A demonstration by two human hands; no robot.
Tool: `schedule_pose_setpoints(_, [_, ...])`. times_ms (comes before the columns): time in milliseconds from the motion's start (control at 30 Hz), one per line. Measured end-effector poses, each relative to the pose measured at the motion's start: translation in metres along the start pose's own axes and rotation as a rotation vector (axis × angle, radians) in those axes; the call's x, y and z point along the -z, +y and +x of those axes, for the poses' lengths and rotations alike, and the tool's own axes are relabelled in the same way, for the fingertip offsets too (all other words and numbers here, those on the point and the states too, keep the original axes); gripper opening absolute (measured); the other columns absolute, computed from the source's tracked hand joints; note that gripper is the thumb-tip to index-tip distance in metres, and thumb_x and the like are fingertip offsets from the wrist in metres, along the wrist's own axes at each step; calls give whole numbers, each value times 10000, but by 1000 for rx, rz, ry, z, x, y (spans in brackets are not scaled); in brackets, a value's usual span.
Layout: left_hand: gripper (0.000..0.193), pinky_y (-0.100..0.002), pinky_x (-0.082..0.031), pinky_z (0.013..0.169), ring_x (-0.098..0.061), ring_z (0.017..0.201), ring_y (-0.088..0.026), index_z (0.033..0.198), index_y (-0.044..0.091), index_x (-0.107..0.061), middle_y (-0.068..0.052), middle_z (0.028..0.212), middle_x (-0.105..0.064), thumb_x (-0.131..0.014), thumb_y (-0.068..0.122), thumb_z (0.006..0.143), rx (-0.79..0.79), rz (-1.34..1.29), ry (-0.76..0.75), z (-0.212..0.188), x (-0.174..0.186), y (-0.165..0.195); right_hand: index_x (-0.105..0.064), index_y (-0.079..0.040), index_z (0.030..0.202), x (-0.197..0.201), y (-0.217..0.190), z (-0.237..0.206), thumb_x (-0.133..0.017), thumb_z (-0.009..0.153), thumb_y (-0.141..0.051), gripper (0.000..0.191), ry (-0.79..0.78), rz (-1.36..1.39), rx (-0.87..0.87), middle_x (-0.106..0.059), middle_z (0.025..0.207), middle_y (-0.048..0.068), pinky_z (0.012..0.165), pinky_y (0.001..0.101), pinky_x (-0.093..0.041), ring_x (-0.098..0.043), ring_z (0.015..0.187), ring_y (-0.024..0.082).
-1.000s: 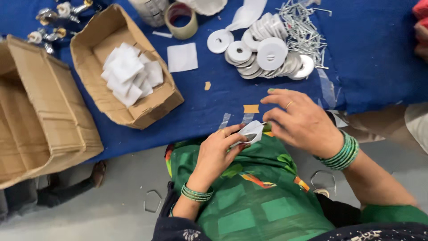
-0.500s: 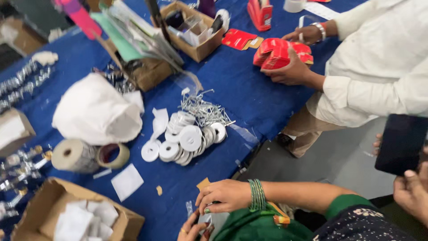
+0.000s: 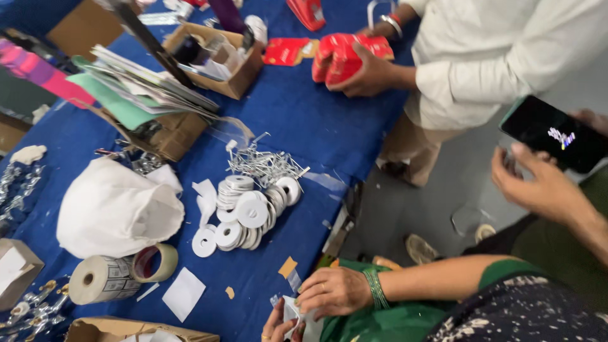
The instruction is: The person sits on the floor and repeatedly wraps white circular washers with small white paper squares. They pick a washer, place it on a paper square, fold the paper around it, and set the wrapped unit aside. A second person is visible nearby handling red items.
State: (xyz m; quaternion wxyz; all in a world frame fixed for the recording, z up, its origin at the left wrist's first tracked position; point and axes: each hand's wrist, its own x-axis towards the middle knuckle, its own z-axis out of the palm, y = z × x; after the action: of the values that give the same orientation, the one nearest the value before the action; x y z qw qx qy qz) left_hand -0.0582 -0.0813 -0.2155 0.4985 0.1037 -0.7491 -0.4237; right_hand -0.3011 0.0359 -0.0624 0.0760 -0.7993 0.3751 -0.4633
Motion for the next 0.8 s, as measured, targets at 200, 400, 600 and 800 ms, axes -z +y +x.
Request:
schedule_pose_setpoints(200, [183,-426,-560,1015,-678,1210,-372,875,53,-650,-301,1340,-608,-810,65,788,121,219,-60,-11,23,14,-658,-133,1321,-13,-3,-3,-615,1055,-64,279,19,18,6,-713,1113,14,935,366,-578,-691,1055,231])
schedule_pose_setpoints(400, [495,-400,-555,948,-679,1099,-329,1152,0,-653,-256,1306,-623,-817,174,718,113,607,20,-18,24,29,-646,-136,1328,-19,-8,-10,-641,1058,-117,271,-20,51,-187,-646,917,43,759,379,-517,-632,834,250])
schedule_pose_setpoints(600, [387,-428,-499,1021,-662,1124,-359,1021,81,-730,-122,1115,-713,-828,130,650,19,732,-29,-38,0,32,-588,-80,1386,-34,-6,-21,-647,1015,-142,381,47,282,-326,-689,1060,87,896,379,-545,-680,953,269])
schedule_pose_setpoints(800, [265,-456,-496,1036,-670,1125,-374,842,141,-703,-81,1030,-764,-823,75,616,45,685,-147,-51,1,30,-611,-103,1393,-38,-7,-35,-669,984,-186,422,-72,421,-535,-709,1213,72,874,370,-563,-692,912,243])
